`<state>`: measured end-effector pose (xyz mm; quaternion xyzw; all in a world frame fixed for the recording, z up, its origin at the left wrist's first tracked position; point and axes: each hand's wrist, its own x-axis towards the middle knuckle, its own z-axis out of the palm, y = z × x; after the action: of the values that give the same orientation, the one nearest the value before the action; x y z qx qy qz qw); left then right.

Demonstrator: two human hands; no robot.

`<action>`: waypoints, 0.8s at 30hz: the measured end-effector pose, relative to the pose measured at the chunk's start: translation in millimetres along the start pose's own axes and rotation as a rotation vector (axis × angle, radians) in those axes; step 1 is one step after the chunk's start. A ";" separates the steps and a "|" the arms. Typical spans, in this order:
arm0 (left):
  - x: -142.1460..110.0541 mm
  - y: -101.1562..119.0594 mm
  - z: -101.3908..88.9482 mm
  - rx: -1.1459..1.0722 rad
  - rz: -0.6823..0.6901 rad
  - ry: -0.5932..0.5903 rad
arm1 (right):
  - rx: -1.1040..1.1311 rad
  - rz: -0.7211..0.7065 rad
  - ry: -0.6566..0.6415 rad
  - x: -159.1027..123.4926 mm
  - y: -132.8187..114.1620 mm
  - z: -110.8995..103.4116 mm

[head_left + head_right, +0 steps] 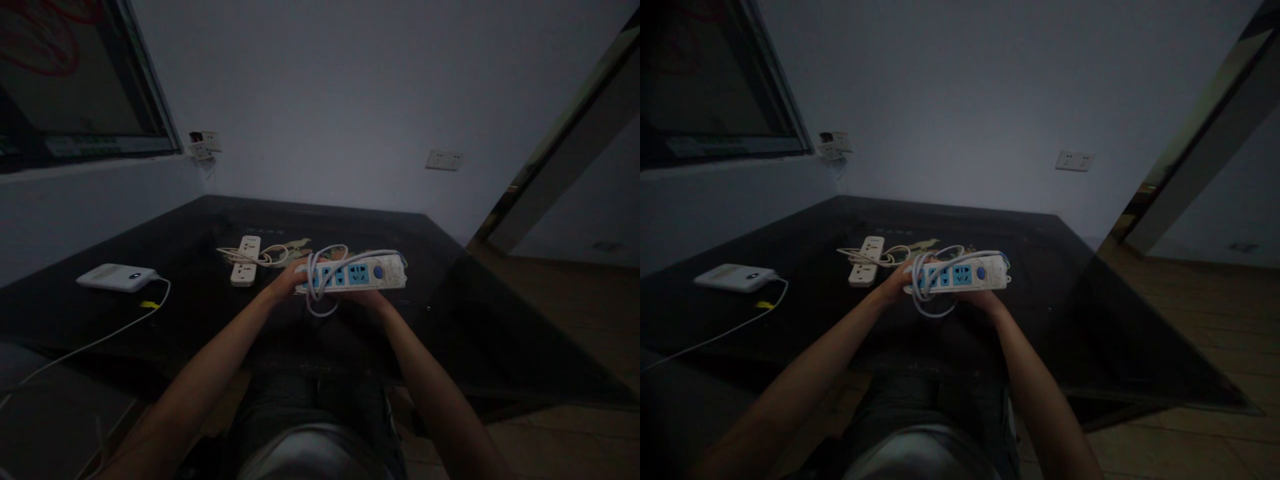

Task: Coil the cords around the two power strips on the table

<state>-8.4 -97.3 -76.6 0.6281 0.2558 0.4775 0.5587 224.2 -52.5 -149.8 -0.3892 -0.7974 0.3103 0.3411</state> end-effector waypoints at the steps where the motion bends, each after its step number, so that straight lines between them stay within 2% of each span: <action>1: 1.4 -0.4 0.5 -0.002 -0.002 0.058 | 0.000 0.044 0.008 2.6 -0.3 -2.2; 4: 6.5 -3.8 -0.9 -0.015 -0.023 0.230 | -0.030 0.157 0.023 6.4 -3.9 -14.3; 9: 15.2 -9.8 -13.9 0.017 0.050 0.478 | -0.041 0.208 0.050 1.3 -9.8 -36.6; 17: 18.5 -13.9 -22.2 0.164 -0.002 0.484 | -0.140 0.276 0.105 -1.6 -4.7 -39.8; 21: 19.4 -20.0 -24.1 0.142 -0.040 0.496 | -0.176 0.240 0.190 -1.4 -11.2 -38.9; 24: 20.0 -25.2 -27.8 0.147 -0.066 0.533 | -0.114 0.223 0.240 -2.3 -18.6 -44.6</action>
<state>-19.4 -61.4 -96.4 0.5105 0.4479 0.5877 0.4398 252.8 -53.6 -110.7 -0.5283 -0.7190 0.2519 0.3748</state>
